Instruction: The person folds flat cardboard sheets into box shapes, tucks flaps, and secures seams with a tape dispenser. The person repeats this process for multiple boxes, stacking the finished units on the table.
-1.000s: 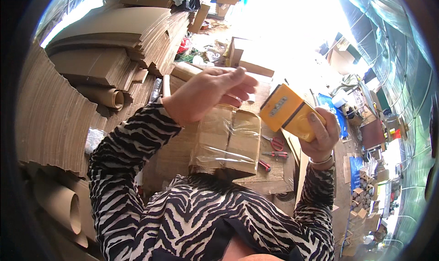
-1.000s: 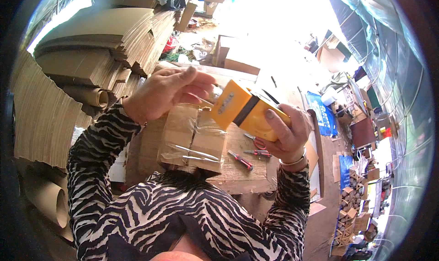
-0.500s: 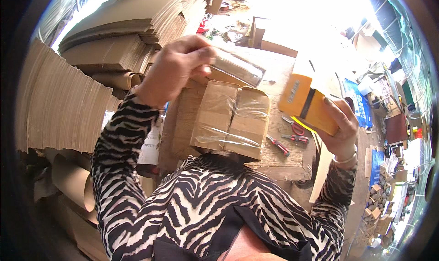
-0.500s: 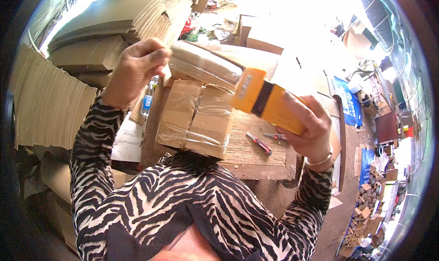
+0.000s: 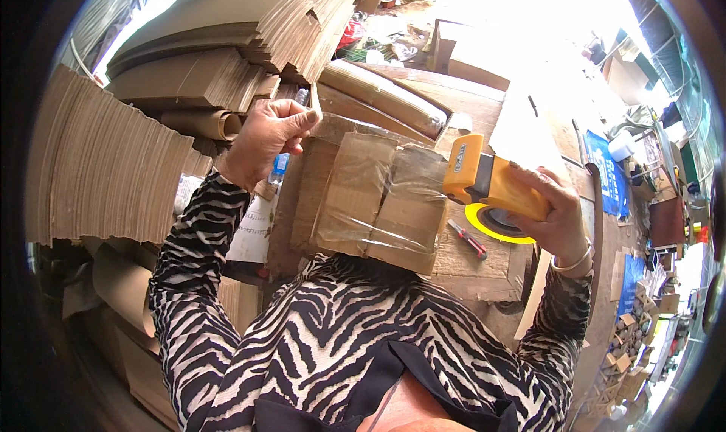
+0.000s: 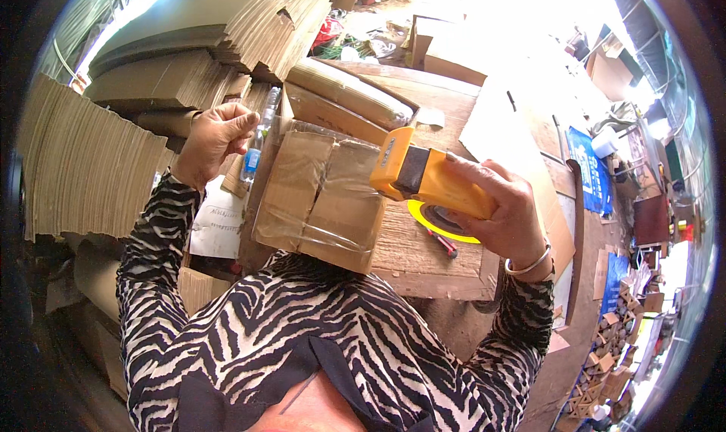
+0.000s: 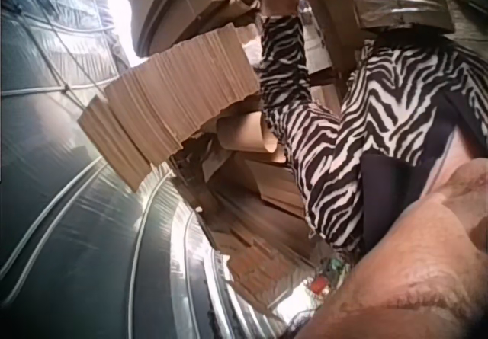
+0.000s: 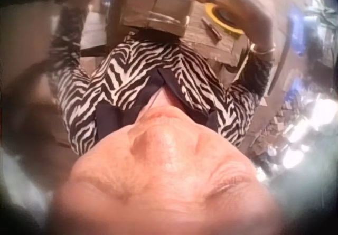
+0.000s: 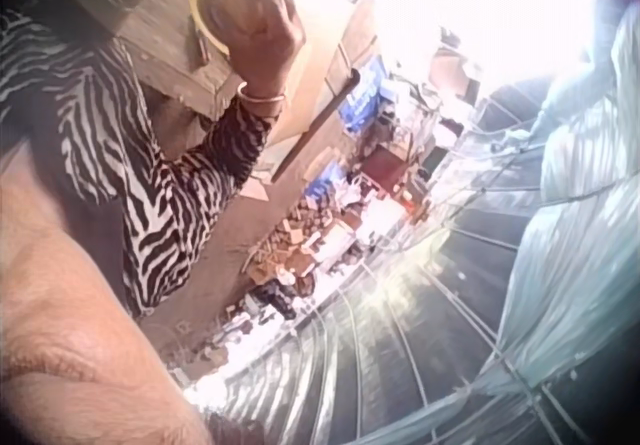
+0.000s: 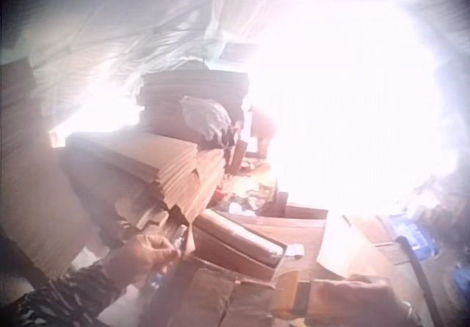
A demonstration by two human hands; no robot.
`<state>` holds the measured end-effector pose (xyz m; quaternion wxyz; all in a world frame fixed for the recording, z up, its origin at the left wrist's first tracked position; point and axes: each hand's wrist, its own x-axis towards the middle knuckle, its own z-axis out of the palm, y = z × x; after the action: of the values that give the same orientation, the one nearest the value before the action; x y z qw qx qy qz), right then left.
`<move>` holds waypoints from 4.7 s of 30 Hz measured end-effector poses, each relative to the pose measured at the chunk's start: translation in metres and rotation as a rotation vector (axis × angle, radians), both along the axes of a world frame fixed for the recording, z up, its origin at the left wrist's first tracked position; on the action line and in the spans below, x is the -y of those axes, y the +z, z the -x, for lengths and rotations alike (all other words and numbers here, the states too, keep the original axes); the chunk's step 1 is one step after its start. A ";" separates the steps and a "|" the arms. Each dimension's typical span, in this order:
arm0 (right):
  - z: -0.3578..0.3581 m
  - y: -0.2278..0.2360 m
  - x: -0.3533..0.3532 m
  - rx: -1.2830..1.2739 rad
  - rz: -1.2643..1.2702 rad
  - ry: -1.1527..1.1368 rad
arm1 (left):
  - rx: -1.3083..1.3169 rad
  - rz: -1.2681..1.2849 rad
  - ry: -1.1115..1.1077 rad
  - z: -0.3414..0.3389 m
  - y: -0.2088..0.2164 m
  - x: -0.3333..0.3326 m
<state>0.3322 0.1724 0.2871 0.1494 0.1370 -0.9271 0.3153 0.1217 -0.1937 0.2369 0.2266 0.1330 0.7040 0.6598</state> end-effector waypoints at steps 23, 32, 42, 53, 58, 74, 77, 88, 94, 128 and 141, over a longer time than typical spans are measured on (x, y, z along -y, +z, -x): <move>-0.012 -0.017 0.005 -0.012 0.071 -0.004 | 0.227 -0.246 -0.162 -0.051 -0.108 -0.027; -0.016 -0.018 0.000 0.011 0.124 -0.036 | -0.362 0.033 -0.387 -0.012 -0.008 -0.058; -0.022 -0.018 0.004 -0.025 0.106 -0.053 | -0.603 0.351 -0.801 -0.017 0.032 -0.097; -0.036 0.051 0.019 -0.172 -0.397 -0.036 | -0.432 0.302 -0.676 -0.036 0.023 -0.098; -0.046 0.040 0.007 -0.033 -0.330 -0.077 | -0.497 0.441 -0.676 -0.043 0.031 -0.103; -0.054 -0.042 -0.025 -0.040 0.166 -0.052 | -0.905 0.500 -0.641 -0.067 0.026 -0.130; -0.058 -0.057 -0.033 -0.036 0.191 -0.040 | -0.842 0.496 -0.643 -0.066 0.028 -0.133; -0.030 -0.114 -0.016 0.019 0.108 -0.025 | -1.011 0.713 -0.880 -0.048 -0.010 -0.133; -0.017 -0.149 -0.010 -0.061 0.308 0.041 | -0.958 0.732 -0.844 -0.045 -0.009 -0.122; 0.002 -0.224 0.009 0.143 0.047 0.217 | -0.943 0.630 -0.851 -0.058 -0.012 -0.093; 0.038 -0.119 0.018 0.458 -0.395 0.273 | -0.937 0.578 -0.764 -0.063 -0.022 -0.099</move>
<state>0.2941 0.1549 0.1677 -0.1359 0.2118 -0.9529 0.1691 0.1844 -0.0950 0.2147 0.1413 0.5791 0.7799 0.1908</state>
